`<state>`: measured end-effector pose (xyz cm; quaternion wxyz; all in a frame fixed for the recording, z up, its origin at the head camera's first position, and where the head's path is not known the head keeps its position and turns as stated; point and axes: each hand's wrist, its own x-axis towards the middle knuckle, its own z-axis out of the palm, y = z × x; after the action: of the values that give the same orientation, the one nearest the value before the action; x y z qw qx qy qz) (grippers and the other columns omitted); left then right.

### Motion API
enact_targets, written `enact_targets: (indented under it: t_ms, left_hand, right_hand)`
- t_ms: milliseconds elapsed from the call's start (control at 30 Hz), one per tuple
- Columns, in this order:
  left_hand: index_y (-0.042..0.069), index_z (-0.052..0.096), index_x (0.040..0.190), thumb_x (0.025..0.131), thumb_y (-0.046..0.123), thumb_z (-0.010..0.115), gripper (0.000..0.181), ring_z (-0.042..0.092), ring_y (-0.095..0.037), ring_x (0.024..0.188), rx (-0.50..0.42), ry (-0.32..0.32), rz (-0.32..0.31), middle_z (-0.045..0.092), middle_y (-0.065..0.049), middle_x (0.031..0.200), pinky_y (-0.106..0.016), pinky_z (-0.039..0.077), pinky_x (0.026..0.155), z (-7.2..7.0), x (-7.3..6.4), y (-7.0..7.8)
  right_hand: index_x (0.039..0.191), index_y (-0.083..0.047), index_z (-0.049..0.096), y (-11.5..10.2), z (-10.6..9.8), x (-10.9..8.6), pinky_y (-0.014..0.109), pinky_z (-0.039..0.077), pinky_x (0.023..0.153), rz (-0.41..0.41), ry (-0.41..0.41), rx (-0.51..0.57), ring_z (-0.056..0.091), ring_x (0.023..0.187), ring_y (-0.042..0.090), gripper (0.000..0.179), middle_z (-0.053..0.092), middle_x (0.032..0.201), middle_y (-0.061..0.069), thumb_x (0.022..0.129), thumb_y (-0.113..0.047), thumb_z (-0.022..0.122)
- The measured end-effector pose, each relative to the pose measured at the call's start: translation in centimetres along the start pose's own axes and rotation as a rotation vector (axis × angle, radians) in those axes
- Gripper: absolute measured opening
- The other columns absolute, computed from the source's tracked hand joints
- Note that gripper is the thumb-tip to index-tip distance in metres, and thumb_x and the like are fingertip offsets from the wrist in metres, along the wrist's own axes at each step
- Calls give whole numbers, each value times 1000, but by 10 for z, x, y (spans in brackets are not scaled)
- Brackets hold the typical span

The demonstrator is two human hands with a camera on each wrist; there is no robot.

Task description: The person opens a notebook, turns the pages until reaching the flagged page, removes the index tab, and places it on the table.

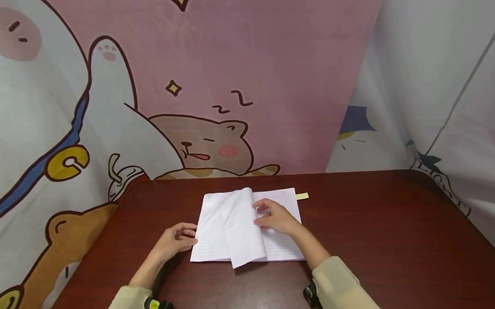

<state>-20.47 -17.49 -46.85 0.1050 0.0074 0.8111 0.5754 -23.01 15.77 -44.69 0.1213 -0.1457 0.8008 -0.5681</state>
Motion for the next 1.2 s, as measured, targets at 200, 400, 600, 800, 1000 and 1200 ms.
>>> enact_targets:
  t_ms: [200, 400, 600, 800, 1000, 1200]
  left_hand:
    - [-5, 60, 124, 85, 3, 75, 42, 63, -14, 83, 5, -8, 5, 65, -19, 108, -34, 60, 76, 0, 1, -2]
    - [-7, 59, 125, 86, 4, 74, 43, 62, -14, 84, -2, -27, 16, 64, -21, 109, -34, 60, 77, -1, 1, -2]
    - [-7, 60, 123, 85, 3, 74, 42, 63, -13, 83, -13, -26, 14, 65, -19, 107, -32, 60, 76, -1, 1, -3]
    - [-8, 59, 124, 85, 3, 74, 43, 62, -12, 83, -26, -32, 22, 64, -20, 108, -30, 59, 75, -1, 1, -3]
    - [-7, 60, 124, 88, 4, 71, 38, 63, -11, 83, -26, -13, 1, 64, -18, 106, -34, 60, 76, 0, 1, -3]
    - [-4, 63, 122, 91, 6, 68, 32, 63, -12, 83, -36, 23, -32, 65, -13, 103, -34, 60, 76, 2, 2, -2]
  right_hand:
    - [130, 8, 53, -1, 3, 0, 39, 60, 84, -14, -3, -14, 62, 101, 27, 45, 52, 128, 31, 90, -3, 69]
    - [132, 9, 52, 0, 6, 2, 35, 59, 84, -18, -7, -9, 62, 104, 27, 46, 52, 129, 30, 91, -4, 68]
    - [132, 9, 52, 0, 10, 3, 35, 59, 85, -18, -1, 7, 62, 104, 27, 46, 52, 129, 30, 91, -4, 68]
    - [130, 10, 53, 0, 14, 5, 36, 59, 84, -35, 4, 4, 61, 105, 31, 45, 53, 129, 30, 90, -3, 68]
    - [130, 12, 53, -5, 18, 6, 37, 60, 85, -32, -15, -7, 61, 107, 33, 45, 53, 128, 31, 91, -5, 67]
    - [128, 11, 57, -7, 20, 7, 32, 60, 83, -22, -20, -44, 62, 105, 30, 43, 56, 128, 30, 91, -7, 67]
